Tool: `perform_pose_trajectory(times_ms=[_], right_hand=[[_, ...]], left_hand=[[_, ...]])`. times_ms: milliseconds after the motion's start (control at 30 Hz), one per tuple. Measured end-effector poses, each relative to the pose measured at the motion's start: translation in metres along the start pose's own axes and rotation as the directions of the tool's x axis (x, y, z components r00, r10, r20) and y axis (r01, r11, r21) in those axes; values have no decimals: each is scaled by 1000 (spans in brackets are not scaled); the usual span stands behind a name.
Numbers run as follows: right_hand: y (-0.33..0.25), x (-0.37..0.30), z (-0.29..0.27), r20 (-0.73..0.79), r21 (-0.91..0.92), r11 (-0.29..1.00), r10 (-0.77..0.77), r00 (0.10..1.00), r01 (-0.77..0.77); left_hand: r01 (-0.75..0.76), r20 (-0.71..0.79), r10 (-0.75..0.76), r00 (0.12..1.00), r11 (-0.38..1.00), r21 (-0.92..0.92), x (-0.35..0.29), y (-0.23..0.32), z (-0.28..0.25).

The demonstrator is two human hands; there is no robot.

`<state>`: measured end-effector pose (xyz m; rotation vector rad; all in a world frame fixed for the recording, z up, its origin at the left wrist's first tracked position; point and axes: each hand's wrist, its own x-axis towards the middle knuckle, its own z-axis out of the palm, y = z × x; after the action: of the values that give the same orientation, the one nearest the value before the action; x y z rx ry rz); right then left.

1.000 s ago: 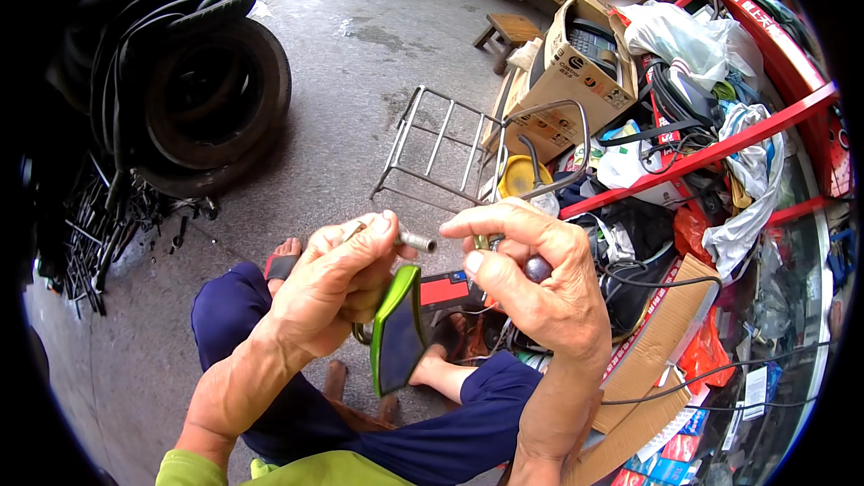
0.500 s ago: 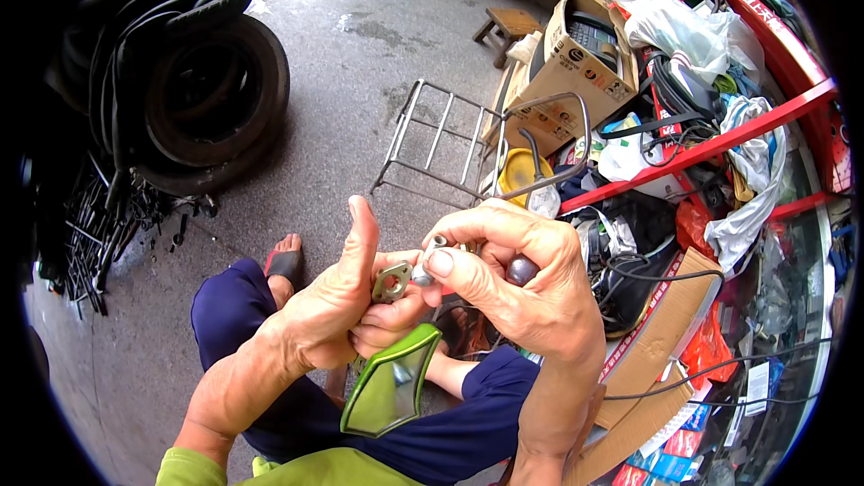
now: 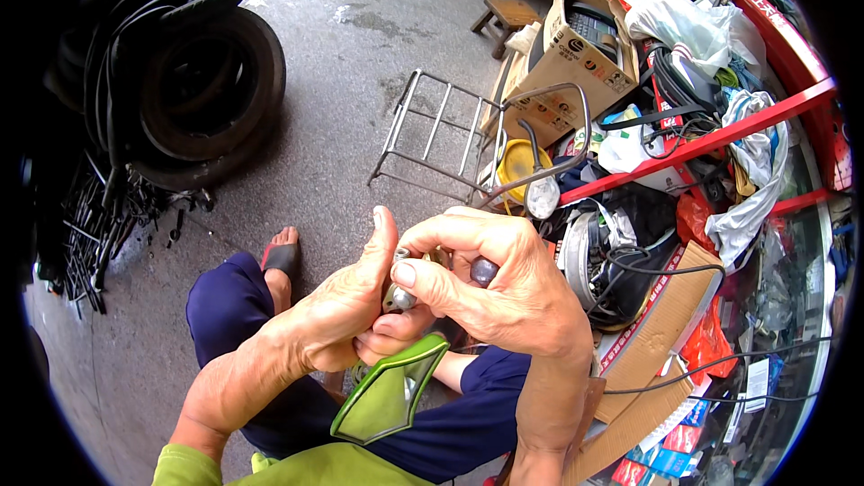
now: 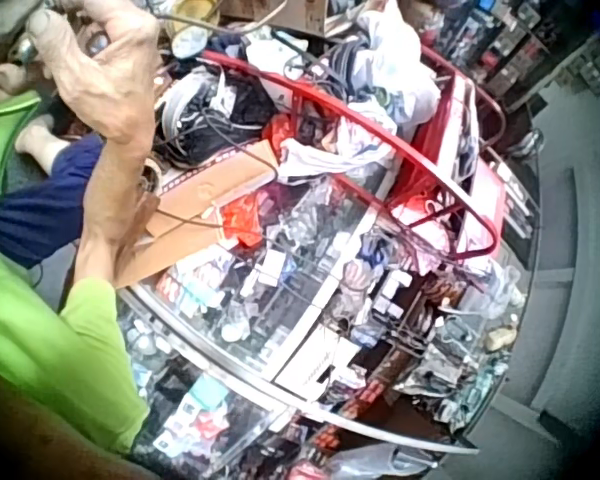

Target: The person assembles a small mechanical component by inserting a metal rod into a green plastic housing and tightening it with a screwdriver. They repeatedly adjust the fit and tighten the screw to secure the parts together.

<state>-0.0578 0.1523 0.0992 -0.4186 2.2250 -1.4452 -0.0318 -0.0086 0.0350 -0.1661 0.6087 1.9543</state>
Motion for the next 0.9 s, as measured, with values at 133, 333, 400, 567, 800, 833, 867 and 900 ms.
perform_pose_trajectory(times_ms=[133,333,400,567,800,833,867,900], right_hand=[[2,1,-3,25,-141,988,-63,998,66],[4,5,-9,98,-256,959,-101,990,123],[0,3,-8,97,-195,980,-16,995,35],[10,6,-3,127,-120,987,-92,988,107],[-4,7,0,34,-220,972,85,996,-76],[-3,8,0,29,-219,974,58,998,-50],[-1,8,1,24,-218,976,30,999,-24],[-1,7,1,18,-217,976,4,1000,0]], left_hand=[[1,-20,0,1000,999,44,0,-1,0],[-17,47,12,999,994,112,-3,-2,6],[-23,49,17,999,992,121,-2,-3,5],[17,67,-23,997,996,92,3,-10,-6],[9,-16,-9,1000,1000,14,3,-5,-4],[4,-26,-4,1000,1000,27,3,-5,-4],[0,-35,1,999,999,41,3,-6,-4],[-2,-44,4,999,999,54,3,-6,-4]])
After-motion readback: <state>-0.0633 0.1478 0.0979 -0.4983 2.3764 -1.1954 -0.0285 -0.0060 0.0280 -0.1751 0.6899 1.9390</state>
